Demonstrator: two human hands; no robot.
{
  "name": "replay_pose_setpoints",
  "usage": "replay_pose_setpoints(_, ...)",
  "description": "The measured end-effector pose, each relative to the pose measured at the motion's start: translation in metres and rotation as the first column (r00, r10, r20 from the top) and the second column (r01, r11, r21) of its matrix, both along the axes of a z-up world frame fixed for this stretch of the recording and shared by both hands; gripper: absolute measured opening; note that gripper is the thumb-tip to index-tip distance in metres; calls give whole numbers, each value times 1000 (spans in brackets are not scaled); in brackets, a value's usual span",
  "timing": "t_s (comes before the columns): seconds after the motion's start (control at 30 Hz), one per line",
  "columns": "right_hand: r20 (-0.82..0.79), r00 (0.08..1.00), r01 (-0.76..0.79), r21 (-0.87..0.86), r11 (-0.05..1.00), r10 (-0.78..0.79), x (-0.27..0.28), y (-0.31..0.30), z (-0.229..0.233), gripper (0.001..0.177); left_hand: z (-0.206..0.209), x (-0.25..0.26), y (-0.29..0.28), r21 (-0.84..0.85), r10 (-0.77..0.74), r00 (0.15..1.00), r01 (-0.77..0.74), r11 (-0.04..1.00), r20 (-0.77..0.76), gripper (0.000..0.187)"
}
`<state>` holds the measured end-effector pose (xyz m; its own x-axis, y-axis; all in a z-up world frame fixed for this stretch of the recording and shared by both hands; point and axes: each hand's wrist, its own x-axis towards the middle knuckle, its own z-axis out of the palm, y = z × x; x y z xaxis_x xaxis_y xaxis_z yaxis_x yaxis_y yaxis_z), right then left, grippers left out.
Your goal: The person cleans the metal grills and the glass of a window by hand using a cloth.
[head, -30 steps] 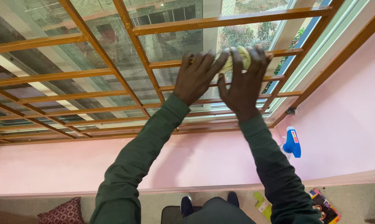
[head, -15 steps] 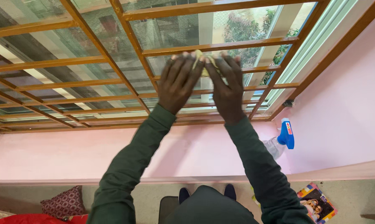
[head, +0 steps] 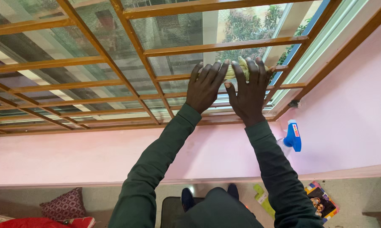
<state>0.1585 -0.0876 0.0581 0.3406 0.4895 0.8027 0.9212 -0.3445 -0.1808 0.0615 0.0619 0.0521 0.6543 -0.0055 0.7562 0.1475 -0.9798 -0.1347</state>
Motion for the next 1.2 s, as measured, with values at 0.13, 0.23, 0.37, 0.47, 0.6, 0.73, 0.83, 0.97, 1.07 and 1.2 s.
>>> replay_pose_setpoints(0.13,37,998,-41,-5,999,41,-25,30,-3,47,-9,-30,25,51,120,991,-123,991,60,59)
replay_pose_setpoints(0.23,57,995,-86,1,996,86,-51,60,-5,42,-15,-61,50,115,239,963,-254,960,126,58)
replay_pose_setpoints(0.37,46,953,-303,78,950,301,-79,90,-5,42,-11,-114,82,216,273,949,-304,928,160,45)
replay_pose_setpoints(0.47,33,910,-415,75,907,414,-80,77,-8,45,-13,-123,76,261,199,970,-230,938,141,42)
replay_pose_setpoints(0.6,59,961,-274,139,951,269,-56,16,-26,44,-31,-80,32,178,-39,987,11,984,156,43)
replay_pose_setpoints(0.73,-11,997,-77,169,983,80,-10,-33,-53,40,-50,-8,-30,25,-198,972,197,980,124,47)
replay_pose_setpoints(0.83,-91,993,83,94,992,-74,15,-31,-72,47,-62,29,-41,-9,-135,988,136,991,81,51)
replay_pose_setpoints(0.97,-108,986,136,68,988,-128,18,-16,-82,39,-76,37,-28,-58,-77,997,76,995,-11,48)
replay_pose_setpoints(1.07,-151,981,128,29,991,-122,4,-5,-85,38,-82,15,-16,-41,-34,999,33,999,-24,49)
replay_pose_setpoints(1.2,-74,997,28,58,998,-24,-27,32,-85,39,-83,-28,22,-10,38,999,-39,999,-30,54)
